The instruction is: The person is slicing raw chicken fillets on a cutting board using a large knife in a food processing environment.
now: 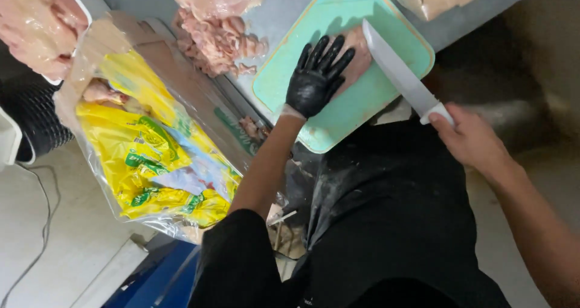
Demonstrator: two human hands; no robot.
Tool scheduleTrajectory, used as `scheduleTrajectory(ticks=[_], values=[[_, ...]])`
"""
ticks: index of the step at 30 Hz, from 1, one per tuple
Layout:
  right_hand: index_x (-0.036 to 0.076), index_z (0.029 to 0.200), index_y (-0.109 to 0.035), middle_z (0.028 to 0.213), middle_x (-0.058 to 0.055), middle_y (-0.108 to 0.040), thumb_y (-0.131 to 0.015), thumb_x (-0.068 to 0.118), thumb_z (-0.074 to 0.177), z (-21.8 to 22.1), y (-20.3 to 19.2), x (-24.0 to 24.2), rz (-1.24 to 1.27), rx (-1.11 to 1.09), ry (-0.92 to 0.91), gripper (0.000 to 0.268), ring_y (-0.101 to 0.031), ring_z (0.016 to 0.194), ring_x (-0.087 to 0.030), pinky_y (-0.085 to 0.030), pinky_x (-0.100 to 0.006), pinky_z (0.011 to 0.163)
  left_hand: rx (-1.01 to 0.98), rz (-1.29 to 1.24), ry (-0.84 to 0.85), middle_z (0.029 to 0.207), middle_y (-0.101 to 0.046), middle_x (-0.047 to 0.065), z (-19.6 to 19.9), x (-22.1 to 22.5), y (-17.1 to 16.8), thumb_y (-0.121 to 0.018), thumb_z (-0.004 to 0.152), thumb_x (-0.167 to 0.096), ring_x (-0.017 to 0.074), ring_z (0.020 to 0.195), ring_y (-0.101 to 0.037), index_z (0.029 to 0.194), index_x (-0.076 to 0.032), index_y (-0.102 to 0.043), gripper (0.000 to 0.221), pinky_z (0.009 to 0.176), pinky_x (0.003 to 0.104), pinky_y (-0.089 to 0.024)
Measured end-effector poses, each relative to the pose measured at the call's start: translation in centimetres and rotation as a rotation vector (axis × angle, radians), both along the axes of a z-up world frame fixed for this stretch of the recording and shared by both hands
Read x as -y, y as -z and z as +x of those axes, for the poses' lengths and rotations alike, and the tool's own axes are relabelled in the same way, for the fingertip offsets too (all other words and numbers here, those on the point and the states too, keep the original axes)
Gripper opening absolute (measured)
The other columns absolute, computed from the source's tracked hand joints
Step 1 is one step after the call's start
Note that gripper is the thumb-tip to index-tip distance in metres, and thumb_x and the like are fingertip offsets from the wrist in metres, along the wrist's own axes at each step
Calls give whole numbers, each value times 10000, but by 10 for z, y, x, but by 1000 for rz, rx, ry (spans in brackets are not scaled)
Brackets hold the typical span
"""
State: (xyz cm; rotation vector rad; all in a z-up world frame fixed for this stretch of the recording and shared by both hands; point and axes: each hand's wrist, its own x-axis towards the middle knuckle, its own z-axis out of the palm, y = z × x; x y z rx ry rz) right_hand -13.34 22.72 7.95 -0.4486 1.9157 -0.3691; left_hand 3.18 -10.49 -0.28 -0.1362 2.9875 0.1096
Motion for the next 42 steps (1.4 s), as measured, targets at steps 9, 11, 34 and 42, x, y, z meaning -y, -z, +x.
scheduleTrajectory(ticks=[9,11,34,42], values=[[104,1037,-681,744,-78,-605,-462,407,1142,-5,-31,18,69,109,216,389,-548,606,-213,-402,-380,540,-130,274,44,1766,-257,12,-42,-36,16,-424,1155,-493,356,1662,-255,1683,-280,-318,579,1355,539,-256],[88,1070,-659,784,-85,-653,-459,375,1153,-10,-21,18,-80,5,105,360,-615,616,-222,-467,-386,534,-116,218,-58,1778,-234,25,-40,-46,20,-480,1136,-537,338,1676,-227,1695,-296,-293,637,1350,566,-272],[123,1105,-633,830,-106,-691,-456,430,1125,7,-4,0,-29,143,12,356,-636,696,-264,-454,-410,634,26,61,-42,1781,-186,60,-39,-67,6,-432,1120,-619,441,1657,-206,1682,-395,-312,617,1341,612,-260],[129,1163,-661,749,-86,-658,-474,421,1127,-2,17,-14,83,211,-69,349,-612,597,-213,-502,-338,526,15,191,-27,1807,-127,74,-40,-60,12,-475,1135,-565,437,1694,-113,1713,-357,-257,652,1381,615,-228]])
